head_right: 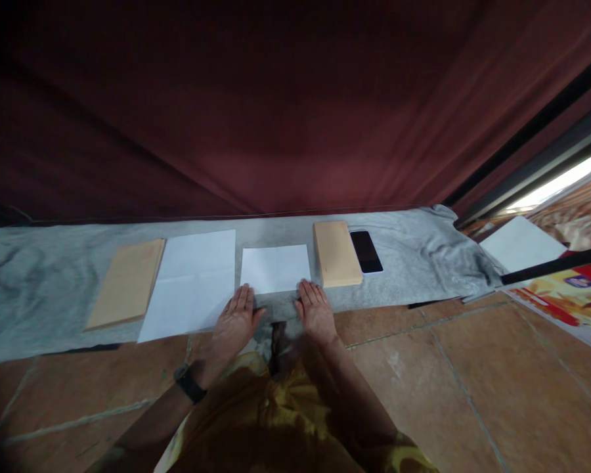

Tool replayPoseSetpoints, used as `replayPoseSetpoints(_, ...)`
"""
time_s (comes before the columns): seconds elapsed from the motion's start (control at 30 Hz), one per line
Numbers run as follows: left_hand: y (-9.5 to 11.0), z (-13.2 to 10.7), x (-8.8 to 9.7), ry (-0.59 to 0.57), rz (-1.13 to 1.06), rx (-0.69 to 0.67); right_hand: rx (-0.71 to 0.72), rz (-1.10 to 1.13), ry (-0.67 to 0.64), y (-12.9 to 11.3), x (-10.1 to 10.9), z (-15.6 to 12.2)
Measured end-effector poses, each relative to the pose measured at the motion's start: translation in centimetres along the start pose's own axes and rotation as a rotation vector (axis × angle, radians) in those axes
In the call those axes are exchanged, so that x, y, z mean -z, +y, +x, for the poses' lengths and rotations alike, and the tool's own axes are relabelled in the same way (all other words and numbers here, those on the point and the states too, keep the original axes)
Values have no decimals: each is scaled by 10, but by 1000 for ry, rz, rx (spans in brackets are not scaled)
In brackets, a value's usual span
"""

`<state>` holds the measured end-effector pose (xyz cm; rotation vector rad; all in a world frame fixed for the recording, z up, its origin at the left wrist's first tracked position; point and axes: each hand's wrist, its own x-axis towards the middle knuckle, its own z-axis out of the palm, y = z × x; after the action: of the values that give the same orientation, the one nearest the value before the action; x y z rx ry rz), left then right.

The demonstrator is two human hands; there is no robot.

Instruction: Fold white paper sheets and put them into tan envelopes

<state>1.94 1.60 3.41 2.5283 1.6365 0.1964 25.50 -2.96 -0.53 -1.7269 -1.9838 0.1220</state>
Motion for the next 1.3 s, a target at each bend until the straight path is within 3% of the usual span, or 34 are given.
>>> replayPoseSetpoints(0.27, -5, 12, 14, -77, 59, 38, -31, -51, 23, 3, 1, -8)
replayPoseSetpoints(0.47, -7, 26, 26, -15, 83, 47, -39, -50, 37, 3, 0, -8)
replayPoseSetpoints(0.7, -25, 77, 16, 57, -56, -58, -39, -27, 35, 5, -2, -8)
replayPoseSetpoints(0.97, -29, 149, 19, -75, -19, -84, -31, 11, 58, 4, 1, -7)
replayPoseSetpoints(1.3, -23, 178, 35, -157, -19, -19, -25, 24, 61, 4, 3, -6)
